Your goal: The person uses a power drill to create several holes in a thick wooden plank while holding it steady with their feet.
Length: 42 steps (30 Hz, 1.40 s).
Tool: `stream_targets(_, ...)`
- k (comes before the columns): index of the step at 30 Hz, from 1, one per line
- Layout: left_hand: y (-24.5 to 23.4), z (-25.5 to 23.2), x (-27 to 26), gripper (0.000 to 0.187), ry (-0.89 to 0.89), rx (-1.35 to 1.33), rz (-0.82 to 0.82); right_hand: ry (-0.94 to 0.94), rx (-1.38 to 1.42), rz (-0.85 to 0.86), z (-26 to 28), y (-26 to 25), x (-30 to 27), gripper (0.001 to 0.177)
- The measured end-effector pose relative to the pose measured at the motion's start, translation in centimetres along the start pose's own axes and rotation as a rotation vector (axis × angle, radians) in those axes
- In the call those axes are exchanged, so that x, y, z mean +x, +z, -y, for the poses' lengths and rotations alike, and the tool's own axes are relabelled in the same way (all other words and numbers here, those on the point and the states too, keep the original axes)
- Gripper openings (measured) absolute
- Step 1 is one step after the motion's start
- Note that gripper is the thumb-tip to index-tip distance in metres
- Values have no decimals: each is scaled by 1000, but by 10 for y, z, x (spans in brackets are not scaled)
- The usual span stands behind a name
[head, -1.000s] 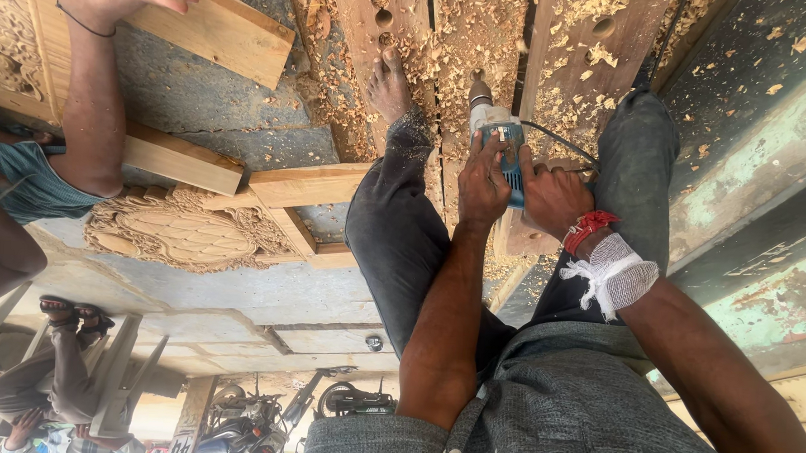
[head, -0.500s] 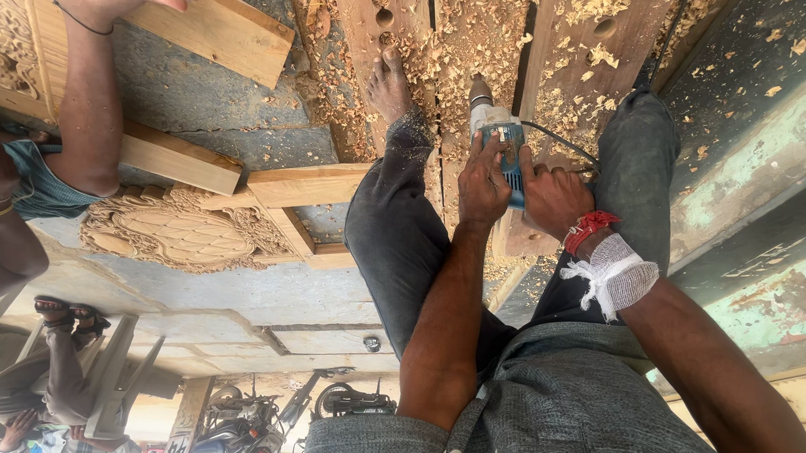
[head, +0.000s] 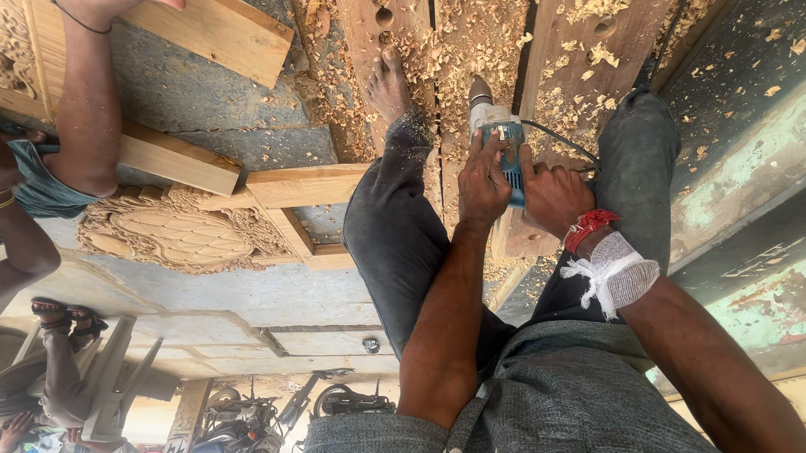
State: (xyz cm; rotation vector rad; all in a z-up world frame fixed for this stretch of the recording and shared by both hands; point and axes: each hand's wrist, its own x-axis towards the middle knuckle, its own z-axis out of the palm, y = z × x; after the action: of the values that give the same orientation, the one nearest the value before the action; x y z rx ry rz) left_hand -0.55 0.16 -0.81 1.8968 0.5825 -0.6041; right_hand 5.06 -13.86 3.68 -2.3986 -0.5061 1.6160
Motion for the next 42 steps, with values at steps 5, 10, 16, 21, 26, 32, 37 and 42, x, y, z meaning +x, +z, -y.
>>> stream_targets(5,0,-1,1,32,-2,-9,-1,4,-2,13,2,-4,2,84)
stream_targets(10,3,8,-1,32,4,4,12,11,-7,25,4,-6,-1,84)
stream_targets(16,6,11,-1,31,29,-11,-13,0,-10,16,2,-4,1,79)
stream_targets(21,6,9,0,27,54,18,-41,4,-26,14,3,-6,2,79)
stream_targets(26,3,6,0,33,57,-13,-42,6,-14,49,5,-12,3,88)
stream_targets(32,1,6,0,29,52,-10,-40,-5,-27,5,5,-6,3,87)
stream_targets(37,3,12,-2,30,59,-8,-41,22,-42,75,4,1,5,82)
stream_targets(42,8,19,-1,32,42,-35,-57,31,-66,69,-2,13,10,83)
